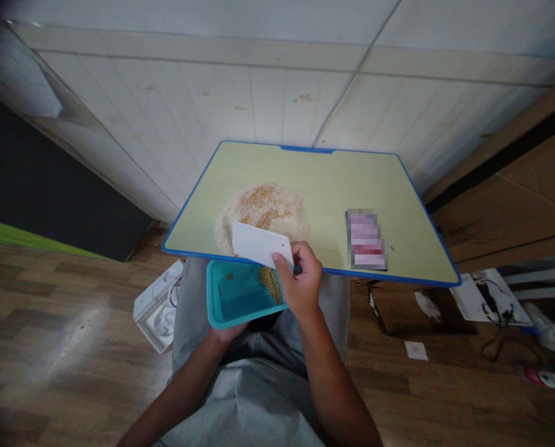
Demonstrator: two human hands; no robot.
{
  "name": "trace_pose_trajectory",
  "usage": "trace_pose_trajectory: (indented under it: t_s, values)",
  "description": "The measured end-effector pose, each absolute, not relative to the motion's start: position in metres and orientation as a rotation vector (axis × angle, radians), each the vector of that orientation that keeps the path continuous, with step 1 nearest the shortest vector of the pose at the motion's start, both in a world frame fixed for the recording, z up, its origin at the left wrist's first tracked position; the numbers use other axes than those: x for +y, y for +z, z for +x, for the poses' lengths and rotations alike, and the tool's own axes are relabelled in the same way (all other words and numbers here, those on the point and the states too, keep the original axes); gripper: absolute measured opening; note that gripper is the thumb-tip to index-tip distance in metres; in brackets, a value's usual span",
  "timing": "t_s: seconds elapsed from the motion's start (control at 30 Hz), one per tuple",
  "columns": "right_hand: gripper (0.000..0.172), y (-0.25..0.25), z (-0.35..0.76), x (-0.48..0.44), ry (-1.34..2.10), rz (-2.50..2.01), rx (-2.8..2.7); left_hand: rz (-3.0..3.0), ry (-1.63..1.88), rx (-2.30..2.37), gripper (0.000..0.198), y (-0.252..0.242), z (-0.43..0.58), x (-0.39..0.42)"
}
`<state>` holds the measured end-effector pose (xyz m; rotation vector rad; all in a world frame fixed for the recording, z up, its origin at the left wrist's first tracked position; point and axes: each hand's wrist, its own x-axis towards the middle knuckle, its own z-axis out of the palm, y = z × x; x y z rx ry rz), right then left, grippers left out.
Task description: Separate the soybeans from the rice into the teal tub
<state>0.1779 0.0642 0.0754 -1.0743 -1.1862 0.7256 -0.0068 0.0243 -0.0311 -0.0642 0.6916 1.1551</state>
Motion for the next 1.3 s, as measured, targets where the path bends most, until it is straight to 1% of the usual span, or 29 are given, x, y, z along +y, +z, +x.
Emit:
trace_pose_trajectory:
  t_s: [0.37, 0.57, 0.8, 0.9, 1.03, 1.3]
  values:
    - [0.035, 0.076, 0.180, 0.061, 0.784, -1.062, -1.191, -0.009, 1.122, 0.779, 0.060, -0.031, -0.006, 0.024]
    - [0.040, 0.077, 0.182, 0.059, 0.672, -1.124, -1.117, 0.006, 1.120, 0.698, 0.061, -0.037, -0.009, 0.023]
    - [0.040, 0.071, 0.188, 0.058, 0.525, -1.165, -1.016, 0.064, 1.121, 0.727, 0.059, -0.026, -0.008, 0.021]
    - [0.038, 0.068, 0.190, 0.058, 0.536, -1.172, -1.007, 0.052, 1.105, 0.751, 0.058, -0.027, -0.008, 0.020]
    - [0.035, 0.068, 0.192, 0.057, 0.561, -1.172, -1.026, 0.002, 1.105, 0.772, 0.064, -0.025, -0.008, 0.019]
    - [0.038, 0.070, 0.195, 0.055, 0.583, -1.169, -1.050, -0.058, 1.128, 0.791, 0.062, -0.006, -0.001, 0.020]
